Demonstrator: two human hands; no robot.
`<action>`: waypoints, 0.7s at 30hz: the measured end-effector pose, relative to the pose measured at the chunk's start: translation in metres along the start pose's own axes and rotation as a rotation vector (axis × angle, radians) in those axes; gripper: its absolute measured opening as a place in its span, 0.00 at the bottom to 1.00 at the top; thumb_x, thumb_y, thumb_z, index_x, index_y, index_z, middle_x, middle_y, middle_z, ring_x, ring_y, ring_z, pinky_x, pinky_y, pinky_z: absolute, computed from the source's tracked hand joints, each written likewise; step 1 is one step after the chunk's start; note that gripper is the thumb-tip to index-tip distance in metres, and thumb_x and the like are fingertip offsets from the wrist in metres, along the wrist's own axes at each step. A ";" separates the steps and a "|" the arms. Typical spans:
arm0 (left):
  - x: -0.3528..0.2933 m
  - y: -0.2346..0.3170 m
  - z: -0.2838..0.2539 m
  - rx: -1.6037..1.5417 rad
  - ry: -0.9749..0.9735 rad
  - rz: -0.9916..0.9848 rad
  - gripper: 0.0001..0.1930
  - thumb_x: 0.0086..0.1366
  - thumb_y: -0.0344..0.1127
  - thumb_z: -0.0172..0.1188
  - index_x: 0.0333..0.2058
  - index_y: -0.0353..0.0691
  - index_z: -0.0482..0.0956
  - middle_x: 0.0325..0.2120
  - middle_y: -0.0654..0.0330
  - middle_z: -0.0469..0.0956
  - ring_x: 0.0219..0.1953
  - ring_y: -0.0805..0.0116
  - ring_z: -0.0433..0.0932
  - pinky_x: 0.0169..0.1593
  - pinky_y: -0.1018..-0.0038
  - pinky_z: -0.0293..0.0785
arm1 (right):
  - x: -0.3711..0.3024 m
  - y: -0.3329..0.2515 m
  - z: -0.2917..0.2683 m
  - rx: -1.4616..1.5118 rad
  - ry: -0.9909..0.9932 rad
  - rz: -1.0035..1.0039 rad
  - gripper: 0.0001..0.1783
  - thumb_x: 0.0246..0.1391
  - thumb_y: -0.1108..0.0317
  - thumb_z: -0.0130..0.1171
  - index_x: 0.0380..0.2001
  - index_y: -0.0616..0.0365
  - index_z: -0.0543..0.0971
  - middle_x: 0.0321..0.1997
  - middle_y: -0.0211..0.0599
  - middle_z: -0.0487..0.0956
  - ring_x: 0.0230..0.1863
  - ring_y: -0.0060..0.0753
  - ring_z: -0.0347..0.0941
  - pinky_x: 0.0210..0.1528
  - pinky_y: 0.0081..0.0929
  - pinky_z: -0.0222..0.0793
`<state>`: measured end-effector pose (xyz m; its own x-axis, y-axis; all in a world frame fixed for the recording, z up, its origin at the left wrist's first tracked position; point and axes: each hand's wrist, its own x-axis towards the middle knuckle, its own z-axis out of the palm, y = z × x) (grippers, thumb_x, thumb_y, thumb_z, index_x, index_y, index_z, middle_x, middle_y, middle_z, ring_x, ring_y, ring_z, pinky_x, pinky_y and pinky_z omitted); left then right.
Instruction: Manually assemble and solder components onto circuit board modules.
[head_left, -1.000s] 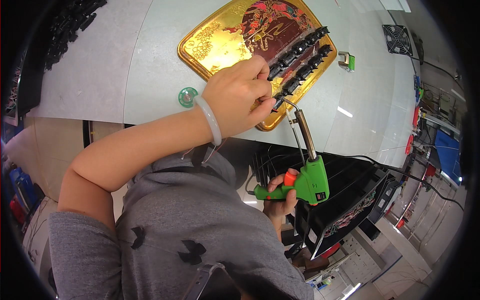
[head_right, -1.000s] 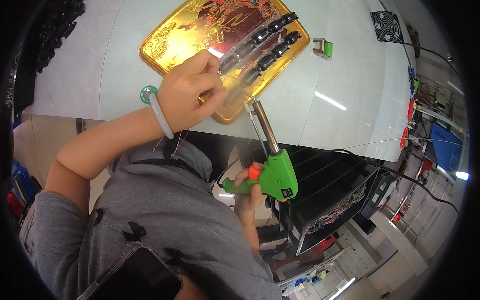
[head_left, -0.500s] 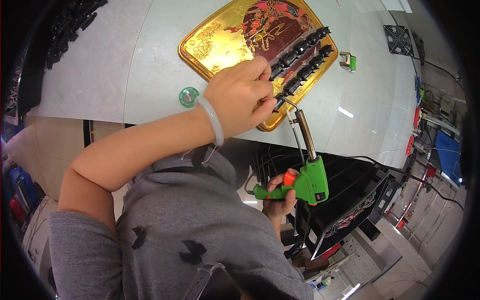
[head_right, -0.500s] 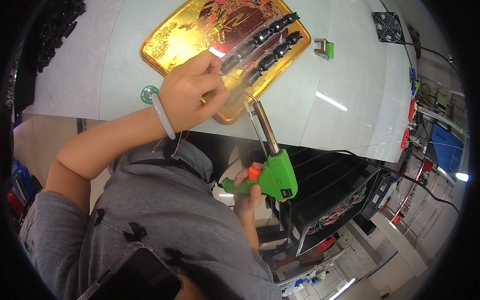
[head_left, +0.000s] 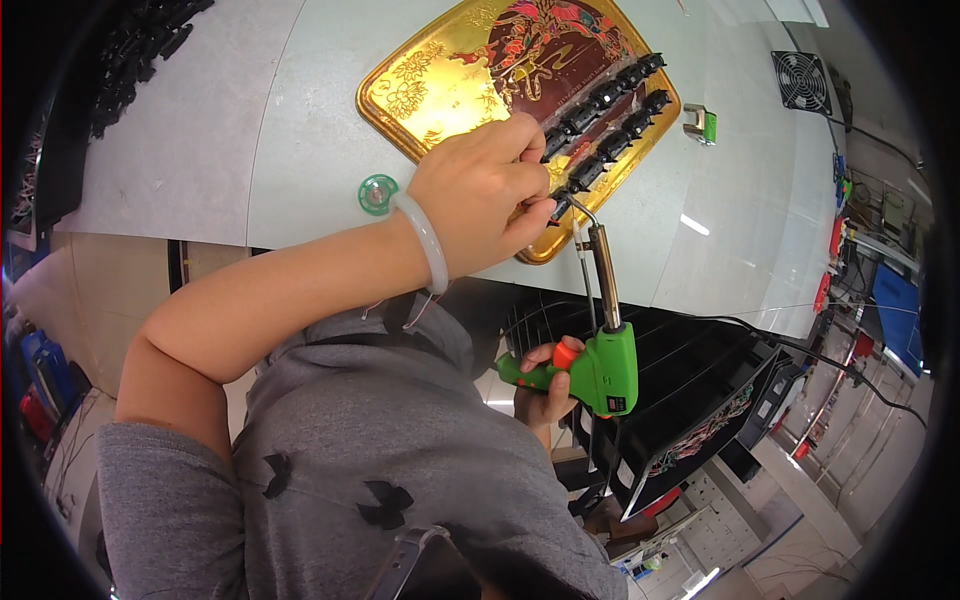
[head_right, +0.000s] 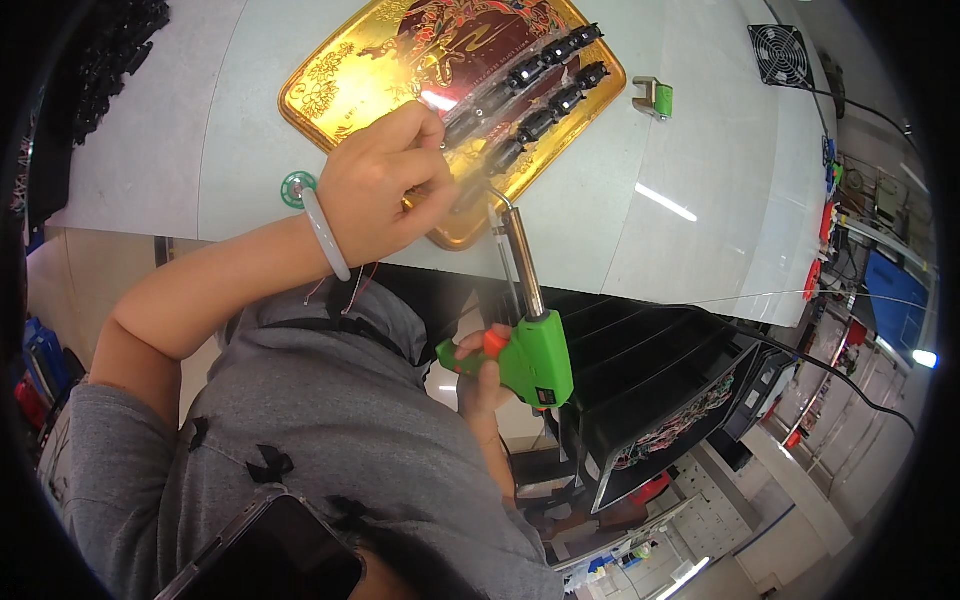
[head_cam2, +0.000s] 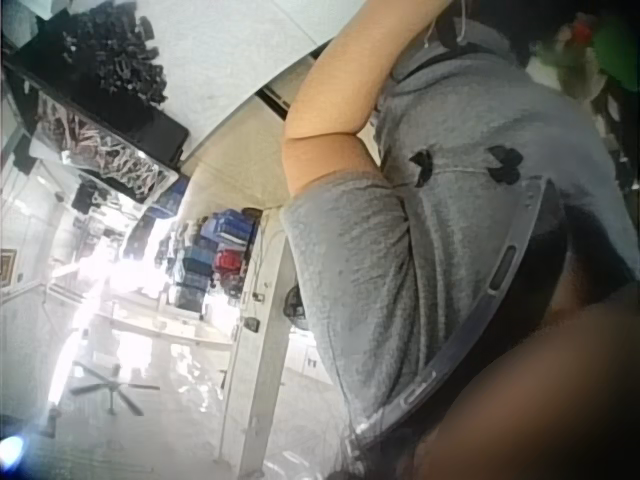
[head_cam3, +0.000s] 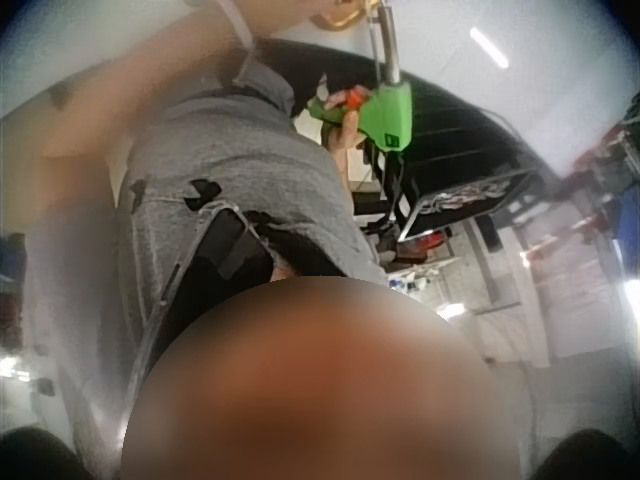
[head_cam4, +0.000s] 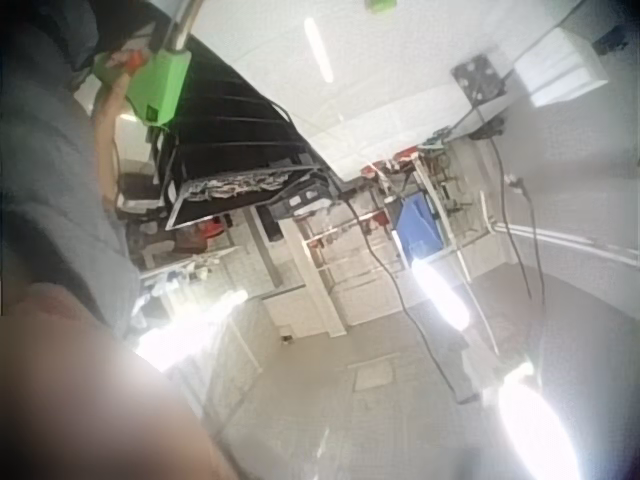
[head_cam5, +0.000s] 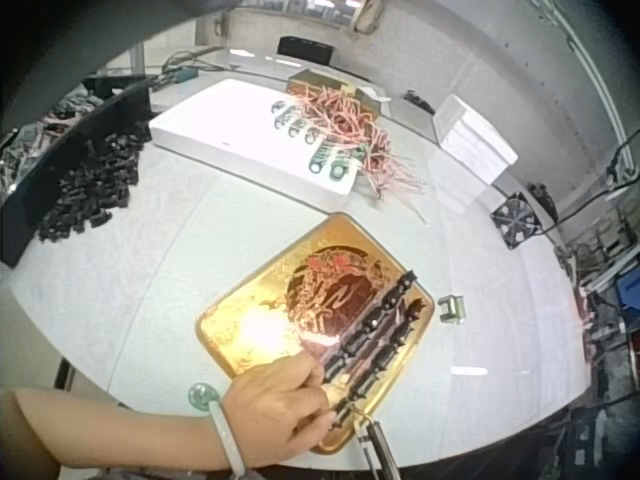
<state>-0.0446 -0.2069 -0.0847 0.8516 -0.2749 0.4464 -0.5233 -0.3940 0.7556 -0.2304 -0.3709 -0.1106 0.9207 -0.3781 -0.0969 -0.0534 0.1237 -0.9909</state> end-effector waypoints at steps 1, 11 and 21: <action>0.000 0.000 0.000 0.002 -0.002 -0.001 0.05 0.43 0.27 0.59 0.16 0.36 0.70 0.23 0.60 0.65 0.23 0.65 0.68 0.26 0.74 0.66 | 0.000 0.002 0.001 0.001 0.000 0.001 0.29 0.50 0.54 0.49 0.46 0.68 0.61 0.24 0.43 0.71 0.22 0.28 0.65 0.26 0.20 0.62; 0.001 0.001 0.000 0.005 -0.009 -0.009 0.06 0.44 0.27 0.58 0.16 0.36 0.70 0.23 0.60 0.65 0.23 0.65 0.68 0.26 0.74 0.66 | -0.002 0.014 0.002 -0.018 0.005 -0.053 0.29 0.49 0.55 0.51 0.46 0.68 0.61 0.24 0.44 0.71 0.23 0.29 0.66 0.28 0.22 0.63; 0.000 0.000 -0.001 0.014 -0.029 -0.026 0.07 0.44 0.30 0.59 0.15 0.38 0.70 0.24 0.61 0.64 0.25 0.64 0.68 0.28 0.72 0.66 | -0.002 0.018 0.005 -0.041 0.013 -0.068 0.28 0.48 0.55 0.54 0.46 0.66 0.63 0.24 0.43 0.72 0.24 0.29 0.67 0.27 0.21 0.65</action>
<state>-0.0446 -0.2059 -0.0844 0.8638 -0.2896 0.4122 -0.5013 -0.4137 0.7599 -0.2312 -0.3637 -0.1279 0.9175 -0.3967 -0.0301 -0.0070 0.0595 -0.9982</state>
